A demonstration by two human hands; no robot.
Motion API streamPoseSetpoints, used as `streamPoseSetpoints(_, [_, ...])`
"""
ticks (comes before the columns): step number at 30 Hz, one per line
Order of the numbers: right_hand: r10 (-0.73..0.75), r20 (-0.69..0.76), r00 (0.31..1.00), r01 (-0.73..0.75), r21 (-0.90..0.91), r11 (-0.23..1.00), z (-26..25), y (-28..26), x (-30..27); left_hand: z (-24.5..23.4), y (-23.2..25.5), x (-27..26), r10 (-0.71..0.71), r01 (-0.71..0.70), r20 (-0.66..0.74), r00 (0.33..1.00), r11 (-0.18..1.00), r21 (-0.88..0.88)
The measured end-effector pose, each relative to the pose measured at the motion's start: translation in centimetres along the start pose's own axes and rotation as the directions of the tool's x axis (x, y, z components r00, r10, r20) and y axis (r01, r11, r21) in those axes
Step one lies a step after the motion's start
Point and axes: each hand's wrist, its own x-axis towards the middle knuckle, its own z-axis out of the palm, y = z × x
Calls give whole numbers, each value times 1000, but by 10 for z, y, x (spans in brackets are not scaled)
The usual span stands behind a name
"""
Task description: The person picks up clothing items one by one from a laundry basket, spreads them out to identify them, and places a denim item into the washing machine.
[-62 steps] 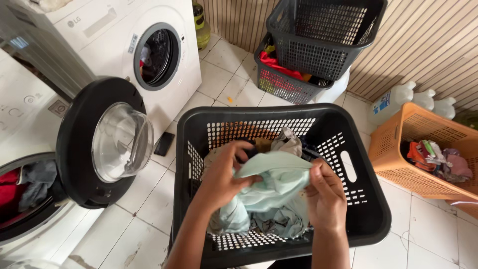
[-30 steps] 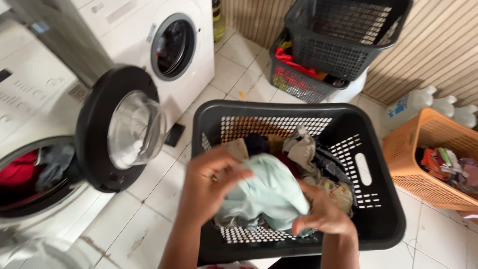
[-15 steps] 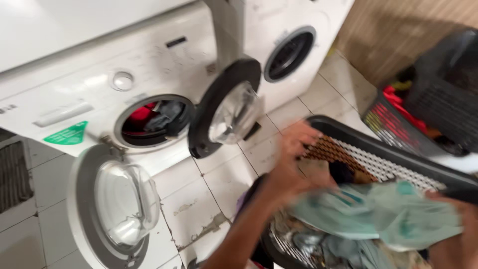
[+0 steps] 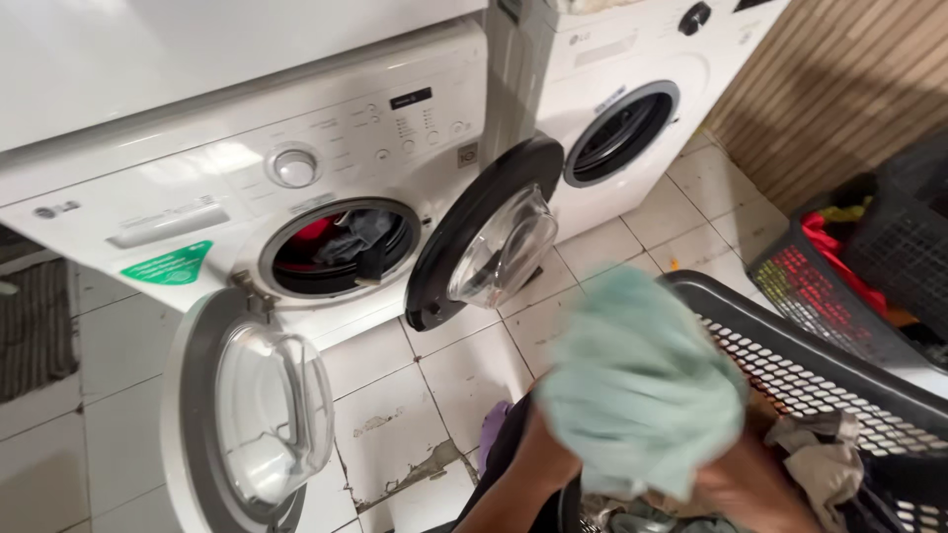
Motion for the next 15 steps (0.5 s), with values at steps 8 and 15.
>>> streamPoseSetpoints(8, [149, 343, 927, -354, 674, 648, 51, 88, 7, -65, 37, -24, 112, -93, -24, 993, 911, 402])
streamPoseSetpoints(15, [61, -11, 998, -42, 606, 794, 36, 31, -16, -80, 56, -11, 95, -155, -172, 981, 912, -379])
